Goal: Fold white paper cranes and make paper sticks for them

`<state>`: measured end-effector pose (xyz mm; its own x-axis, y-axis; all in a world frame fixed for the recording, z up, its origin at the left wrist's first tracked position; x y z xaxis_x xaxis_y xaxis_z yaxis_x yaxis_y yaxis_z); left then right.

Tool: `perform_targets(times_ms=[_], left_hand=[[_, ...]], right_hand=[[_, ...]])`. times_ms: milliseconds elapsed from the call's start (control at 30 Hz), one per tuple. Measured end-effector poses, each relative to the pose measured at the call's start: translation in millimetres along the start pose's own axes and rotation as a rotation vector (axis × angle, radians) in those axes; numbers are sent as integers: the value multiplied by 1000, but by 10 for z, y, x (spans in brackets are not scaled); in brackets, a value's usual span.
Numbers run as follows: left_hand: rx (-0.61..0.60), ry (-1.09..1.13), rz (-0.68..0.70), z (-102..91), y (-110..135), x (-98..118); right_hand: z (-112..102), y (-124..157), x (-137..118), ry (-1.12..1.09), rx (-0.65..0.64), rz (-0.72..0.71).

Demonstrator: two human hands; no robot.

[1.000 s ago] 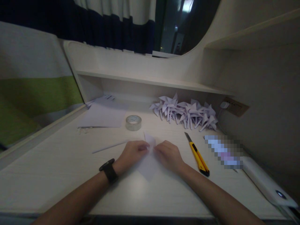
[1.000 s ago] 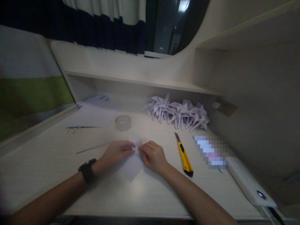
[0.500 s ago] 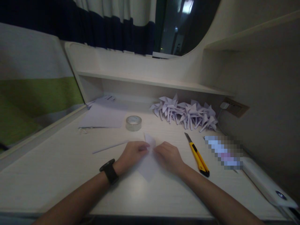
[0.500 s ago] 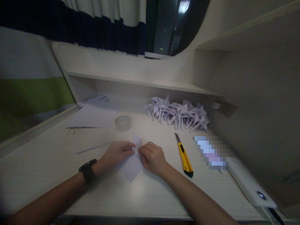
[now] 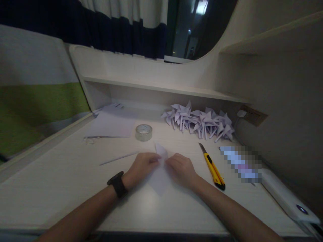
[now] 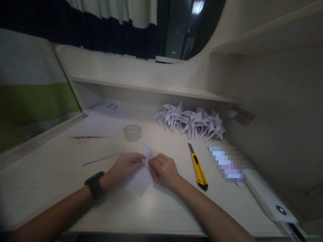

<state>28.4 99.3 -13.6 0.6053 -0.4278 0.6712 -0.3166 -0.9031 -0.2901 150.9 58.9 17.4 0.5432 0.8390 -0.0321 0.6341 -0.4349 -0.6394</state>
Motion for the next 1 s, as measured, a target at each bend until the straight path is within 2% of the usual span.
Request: perform_targets(times_ms=[200,433,667,1000], left_hand=[[-1,-40,44,-13,14,80],[12,-17,201,-43,55,180],[10,-51,213,-82,74,199],[53,-86,209,-122,107,207]], right_hand=[[4,3,-14,12,-6,2],[-66,-7,34,-67,53,36],[-84,-9,88,-156,82,80],[-123,-25,171,-359,119,218]])
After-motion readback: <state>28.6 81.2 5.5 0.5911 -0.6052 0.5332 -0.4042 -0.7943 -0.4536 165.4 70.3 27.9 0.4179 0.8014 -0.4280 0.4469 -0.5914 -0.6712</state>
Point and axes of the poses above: each hand's wrist, its own y-axis away from the middle knuckle, its own z-axis out of the palm, x = y × z, the point moved 9 cm from there along -y, towards the middle knuckle
